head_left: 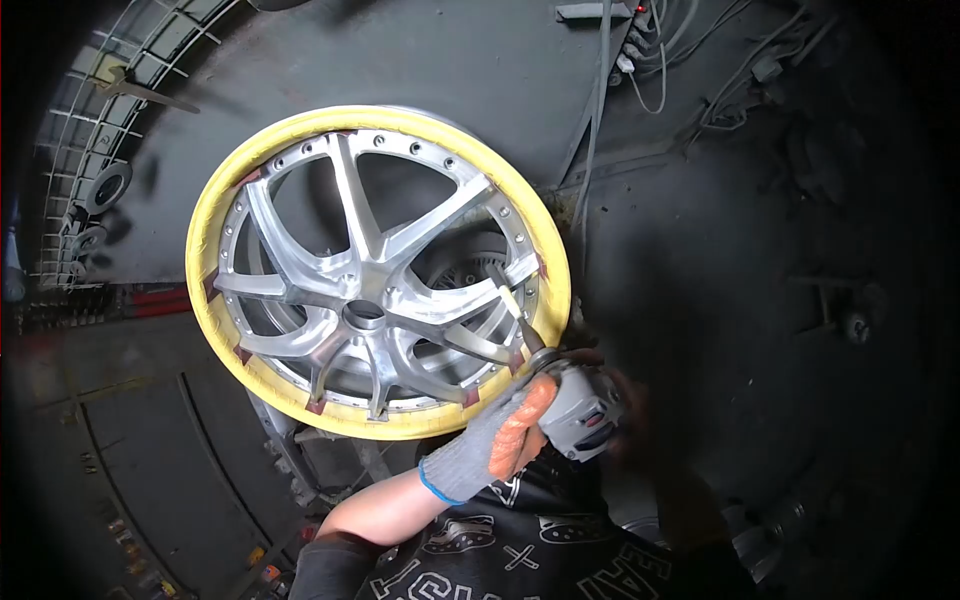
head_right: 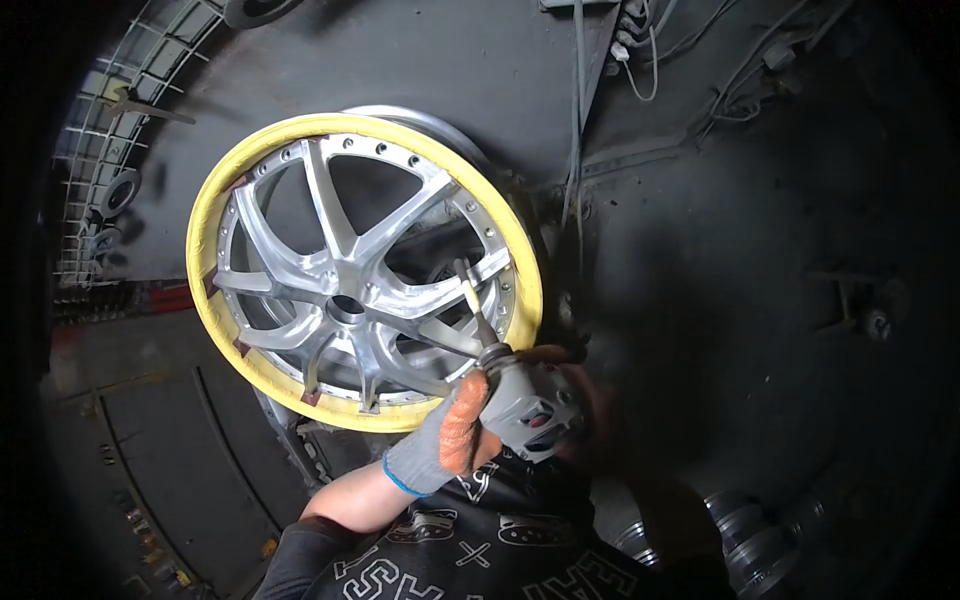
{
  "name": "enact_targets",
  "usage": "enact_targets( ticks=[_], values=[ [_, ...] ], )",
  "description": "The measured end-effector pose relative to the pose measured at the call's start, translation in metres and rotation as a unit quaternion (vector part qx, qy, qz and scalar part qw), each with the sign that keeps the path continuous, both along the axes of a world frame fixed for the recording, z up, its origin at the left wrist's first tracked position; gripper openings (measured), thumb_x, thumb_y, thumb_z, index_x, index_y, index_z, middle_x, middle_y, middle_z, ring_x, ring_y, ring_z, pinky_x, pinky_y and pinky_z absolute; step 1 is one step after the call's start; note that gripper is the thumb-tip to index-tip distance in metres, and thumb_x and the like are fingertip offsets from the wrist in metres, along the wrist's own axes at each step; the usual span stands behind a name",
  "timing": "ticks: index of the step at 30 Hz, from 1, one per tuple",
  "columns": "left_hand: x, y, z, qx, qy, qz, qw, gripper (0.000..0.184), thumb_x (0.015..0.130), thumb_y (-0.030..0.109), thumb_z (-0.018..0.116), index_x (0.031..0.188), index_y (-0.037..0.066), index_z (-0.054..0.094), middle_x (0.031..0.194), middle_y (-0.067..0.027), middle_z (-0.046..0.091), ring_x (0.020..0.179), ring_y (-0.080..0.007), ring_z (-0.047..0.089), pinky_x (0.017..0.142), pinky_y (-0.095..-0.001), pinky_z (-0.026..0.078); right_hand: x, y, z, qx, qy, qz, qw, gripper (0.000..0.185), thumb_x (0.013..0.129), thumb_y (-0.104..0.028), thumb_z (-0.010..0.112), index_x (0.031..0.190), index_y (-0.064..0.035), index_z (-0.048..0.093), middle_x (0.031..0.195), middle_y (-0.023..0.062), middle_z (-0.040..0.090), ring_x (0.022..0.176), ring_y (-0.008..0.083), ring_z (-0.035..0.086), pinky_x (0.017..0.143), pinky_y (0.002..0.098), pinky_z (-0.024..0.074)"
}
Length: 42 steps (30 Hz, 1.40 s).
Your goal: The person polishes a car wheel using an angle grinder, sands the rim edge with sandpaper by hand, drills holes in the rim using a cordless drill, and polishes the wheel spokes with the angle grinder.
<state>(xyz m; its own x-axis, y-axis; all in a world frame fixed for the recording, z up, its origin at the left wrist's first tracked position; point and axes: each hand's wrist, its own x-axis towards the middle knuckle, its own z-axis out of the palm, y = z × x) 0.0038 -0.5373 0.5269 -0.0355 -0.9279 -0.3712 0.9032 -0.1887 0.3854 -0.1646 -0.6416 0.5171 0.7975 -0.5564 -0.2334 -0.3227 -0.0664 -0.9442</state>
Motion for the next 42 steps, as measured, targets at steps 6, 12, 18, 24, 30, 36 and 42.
enact_targets(
  ticks=[6,12,18,24,30,36,42],
  values=[
    [-0.020,-0.010,-0.041,0.073,0.090,0.083,0.990,0.087,0.086,0.058,0.059,0.141,-0.002,0.031,0.131,-0.0149,0.051,0.120,-0.0247,0.051,0.104,-0.0410,0.039,-0.002,-0.026,-0.027,0.006,-0.039,0.025,0.999,0.056,0.070,-0.018,0.068,0.122,-0.0020,0.053,0.104,0.0146,0.064,0.092,0.0254,0.066,0.079,0.0357,0.0520],
    [-0.026,-0.018,-0.047,0.072,0.066,0.061,0.993,0.078,0.088,0.052,0.056,0.138,-0.004,0.033,0.129,-0.0184,0.050,0.119,-0.0286,0.051,0.102,-0.0446,0.041,-0.011,-0.034,-0.044,0.172,-0.025,-0.024,0.984,0.051,0.069,-0.001,0.054,0.120,-0.0013,0.056,0.101,0.0097,0.064,0.087,0.0165,0.064,0.074,0.0322,0.0526],
    [-0.030,-0.020,-0.053,0.066,0.064,0.062,0.994,0.070,0.090,0.045,0.054,0.134,-0.005,0.034,0.127,-0.0219,0.050,0.118,-0.0324,0.052,0.100,-0.0483,0.042,-0.023,-0.055,-0.028,0.217,-0.037,0.032,0.975,0.055,0.095,-0.035,0.052,0.136,-0.0004,0.042,0.128,0.0123,0.054,0.111,0.0219,0.057,0.096,0.0368,0.0453],
    [-0.036,-0.007,-0.058,0.082,0.035,0.064,0.994,0.062,0.092,0.039,0.052,0.131,-0.006,0.036,0.126,-0.0254,0.049,0.118,-0.0362,0.052,0.097,-0.0519,0.043,-0.027,-0.054,-0.028,0.172,-0.032,0.044,0.984,0.056,0.092,-0.034,0.052,0.135,0.0009,0.043,0.124,0.0130,0.055,0.108,0.0211,0.057,0.094,0.0362,0.0459],
    [-0.038,-0.004,-0.065,0.079,0.051,0.068,0.993,0.054,0.095,0.033,0.050,0.128,-0.008,0.037,0.124,-0.0288,0.049,0.117,-0.0401,0.052,0.095,-0.0556,0.044,-0.031,-0.049,-0.033,0.128,-0.053,0.035,0.990,0.057,0.089,-0.032,0.052,0.134,0.0026,0.044,0.119,0.0140,0.057,0.103,0.0207,0.059,0.089,0.0351,0.0474],
    [-0.029,-0.022,-0.150,-0.276,0.596,-0.179,0.733,0.046,0.097,0.027,0.048,0.124,-0.009,0.038,0.123,-0.0323,0.048,0.116,-0.0439,0.052,0.093,-0.0592,0.046,-0.024,-0.038,-0.032,0.100,-0.102,-0.048,0.989,0.058,0.084,-0.028,0.053,0.131,0.0042,0.045,0.106,0.0158,0.061,0.087,0.0199,0.065,0.076,0.0328,0.0536],
    [-0.030,-0.068,-0.096,-0.429,0.650,-0.217,0.589,0.040,0.099,0.026,0.045,0.116,-0.010,0.041,0.113,-0.0302,0.055,0.107,-0.0421,0.059,0.086,-0.0550,0.052,-0.022,-0.043,-0.026,0.107,-0.120,-0.027,0.987,0.066,0.088,-0.045,0.057,0.132,0.0034,0.044,0.105,0.0141,0.061,0.088,0.0180,0.065,0.074,0.0339,0.0543]
  ],
)
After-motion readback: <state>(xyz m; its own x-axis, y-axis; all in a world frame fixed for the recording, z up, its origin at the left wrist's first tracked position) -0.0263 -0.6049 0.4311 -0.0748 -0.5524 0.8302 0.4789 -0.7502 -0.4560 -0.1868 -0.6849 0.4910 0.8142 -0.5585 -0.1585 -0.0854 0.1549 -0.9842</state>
